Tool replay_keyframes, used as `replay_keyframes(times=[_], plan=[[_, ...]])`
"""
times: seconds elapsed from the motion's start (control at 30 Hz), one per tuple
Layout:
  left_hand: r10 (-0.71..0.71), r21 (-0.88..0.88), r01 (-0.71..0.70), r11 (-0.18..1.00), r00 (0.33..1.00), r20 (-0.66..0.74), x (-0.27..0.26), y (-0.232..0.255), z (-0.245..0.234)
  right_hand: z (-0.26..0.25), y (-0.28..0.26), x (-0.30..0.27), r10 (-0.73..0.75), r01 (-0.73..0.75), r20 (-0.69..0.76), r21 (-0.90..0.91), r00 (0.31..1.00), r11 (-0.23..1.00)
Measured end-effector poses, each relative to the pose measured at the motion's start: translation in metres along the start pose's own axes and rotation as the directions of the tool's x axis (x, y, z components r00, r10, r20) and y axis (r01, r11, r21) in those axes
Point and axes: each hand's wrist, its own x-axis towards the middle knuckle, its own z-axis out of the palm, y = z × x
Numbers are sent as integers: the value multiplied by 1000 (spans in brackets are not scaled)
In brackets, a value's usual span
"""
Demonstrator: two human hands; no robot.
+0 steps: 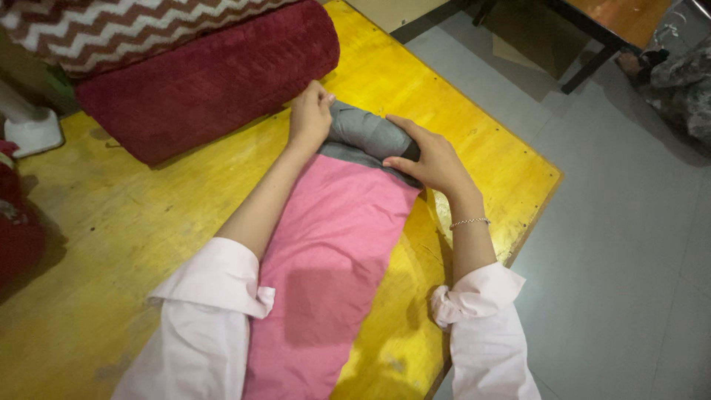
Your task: The person rolls a pink and grey cloth on a yellow table into a tight cylindrical bundle. They repeatedly adjust and re-roll the fabric to maintain a compact shape, smoothing the surface as they work.
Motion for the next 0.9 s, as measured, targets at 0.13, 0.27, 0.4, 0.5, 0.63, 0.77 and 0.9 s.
replay_keyframes(times=[0.13, 0.27, 0.4, 0.5, 0.63, 0.77, 0.9], plan=[[-101, -65, 105, 992, 993, 61, 4, -4, -10, 0, 0, -1, 21, -21, 14, 12, 1000, 1000], [-58, -145, 62, 987, 998, 32, -1, 31, -34, 1, 4, -2, 28, -29, 17, 25, 999, 999], [376, 137, -371, 919, 927, -12, -24, 95, -50, 5, 13, -2, -5, 5, 7, 37, 1000, 999], [536, 128, -610, 782, 763, 361, -38, 130, -51, 10, 21, -2, -1, 1, -2, 23, 1000, 1000], [462, 90, -578, 811, 728, 506, -46, 136, -47, 11, 27, -4, 3, -3, 12, 24, 1000, 1000], [407, 10, -567, 823, 603, 687, -22, 117, -44, 4, 25, -6, 78, -78, 46, -9, 996, 997], [257, 39, -508, 860, 498, 828, -3, 108, -37, -6, 25, -7, 282, -274, 151, -68, 948, 959]])
